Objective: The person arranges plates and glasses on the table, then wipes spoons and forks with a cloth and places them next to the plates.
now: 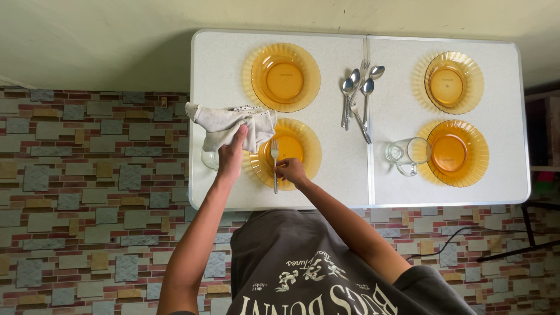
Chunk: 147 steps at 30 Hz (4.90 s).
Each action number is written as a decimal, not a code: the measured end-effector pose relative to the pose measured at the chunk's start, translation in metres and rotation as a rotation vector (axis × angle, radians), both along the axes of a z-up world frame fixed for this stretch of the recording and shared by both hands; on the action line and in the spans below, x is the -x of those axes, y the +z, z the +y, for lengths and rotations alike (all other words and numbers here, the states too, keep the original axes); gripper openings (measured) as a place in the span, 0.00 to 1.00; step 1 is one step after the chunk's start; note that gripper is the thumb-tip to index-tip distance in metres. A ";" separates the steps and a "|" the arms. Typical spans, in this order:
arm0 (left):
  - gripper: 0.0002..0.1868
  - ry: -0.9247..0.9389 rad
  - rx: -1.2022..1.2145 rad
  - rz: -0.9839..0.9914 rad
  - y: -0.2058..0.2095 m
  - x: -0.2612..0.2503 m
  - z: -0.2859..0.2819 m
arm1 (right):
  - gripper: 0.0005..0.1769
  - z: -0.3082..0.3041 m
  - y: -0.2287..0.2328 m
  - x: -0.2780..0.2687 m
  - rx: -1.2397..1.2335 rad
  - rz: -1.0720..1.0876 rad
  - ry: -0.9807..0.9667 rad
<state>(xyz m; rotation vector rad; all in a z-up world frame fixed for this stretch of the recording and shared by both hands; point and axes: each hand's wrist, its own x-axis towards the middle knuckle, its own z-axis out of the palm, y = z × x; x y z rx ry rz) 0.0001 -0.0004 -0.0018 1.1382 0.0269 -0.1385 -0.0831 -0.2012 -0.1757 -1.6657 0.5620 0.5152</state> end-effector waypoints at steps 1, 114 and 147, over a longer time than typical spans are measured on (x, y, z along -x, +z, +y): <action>0.24 -0.003 -0.003 0.000 -0.001 0.001 -0.001 | 0.19 0.000 0.000 0.001 0.007 -0.002 0.005; 0.25 -0.393 -0.013 -0.106 0.062 0.042 -0.260 | 0.09 -0.197 0.292 0.076 0.166 -0.603 0.023; 0.19 -0.343 -0.075 -0.093 0.072 0.048 -0.292 | 0.12 -0.216 0.279 0.093 -0.162 -0.478 -0.018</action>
